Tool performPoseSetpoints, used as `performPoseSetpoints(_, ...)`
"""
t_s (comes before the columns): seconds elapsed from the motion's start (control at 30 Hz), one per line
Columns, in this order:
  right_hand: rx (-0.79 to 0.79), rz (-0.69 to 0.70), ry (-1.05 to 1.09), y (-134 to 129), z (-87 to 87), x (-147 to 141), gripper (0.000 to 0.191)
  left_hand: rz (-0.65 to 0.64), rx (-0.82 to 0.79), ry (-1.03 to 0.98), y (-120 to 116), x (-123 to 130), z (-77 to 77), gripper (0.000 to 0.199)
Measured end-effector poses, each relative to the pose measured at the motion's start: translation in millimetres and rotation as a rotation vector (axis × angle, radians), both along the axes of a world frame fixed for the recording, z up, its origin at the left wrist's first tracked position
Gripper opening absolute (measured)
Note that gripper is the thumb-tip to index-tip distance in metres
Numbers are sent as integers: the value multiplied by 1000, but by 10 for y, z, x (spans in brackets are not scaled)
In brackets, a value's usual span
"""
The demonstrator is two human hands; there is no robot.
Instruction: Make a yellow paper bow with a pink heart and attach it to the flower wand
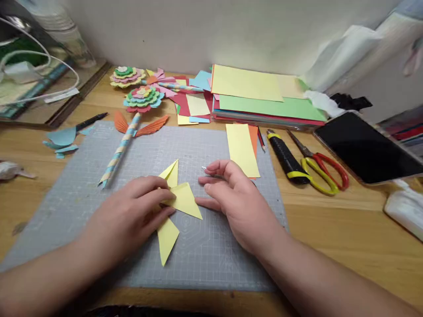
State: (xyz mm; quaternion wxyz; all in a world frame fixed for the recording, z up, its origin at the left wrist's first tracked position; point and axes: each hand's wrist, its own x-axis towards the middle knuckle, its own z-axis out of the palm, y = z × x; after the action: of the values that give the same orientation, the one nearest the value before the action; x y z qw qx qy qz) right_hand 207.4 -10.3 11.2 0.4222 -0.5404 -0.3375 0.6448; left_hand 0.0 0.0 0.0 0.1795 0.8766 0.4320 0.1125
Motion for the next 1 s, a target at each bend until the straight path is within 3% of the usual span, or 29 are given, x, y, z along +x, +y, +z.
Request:
performPoseSetpoints(0.53,-28,41,174,50,-26,-32,14,-3,32,10,1,7,-9,18)
performPoseSetpoints(0.73,18,168,-85,-17,-75,-79,31,34,21,8,1,23,-24,10)
performPoseSetpoints(0.87,86,193,-164,-62,-87,-122,31,45,18,19,2,12,-26,9)
performPoseSetpoints(1.0,206,305,-303,-109,-79,-126,37,40,24,28,4,-4,-34,11)
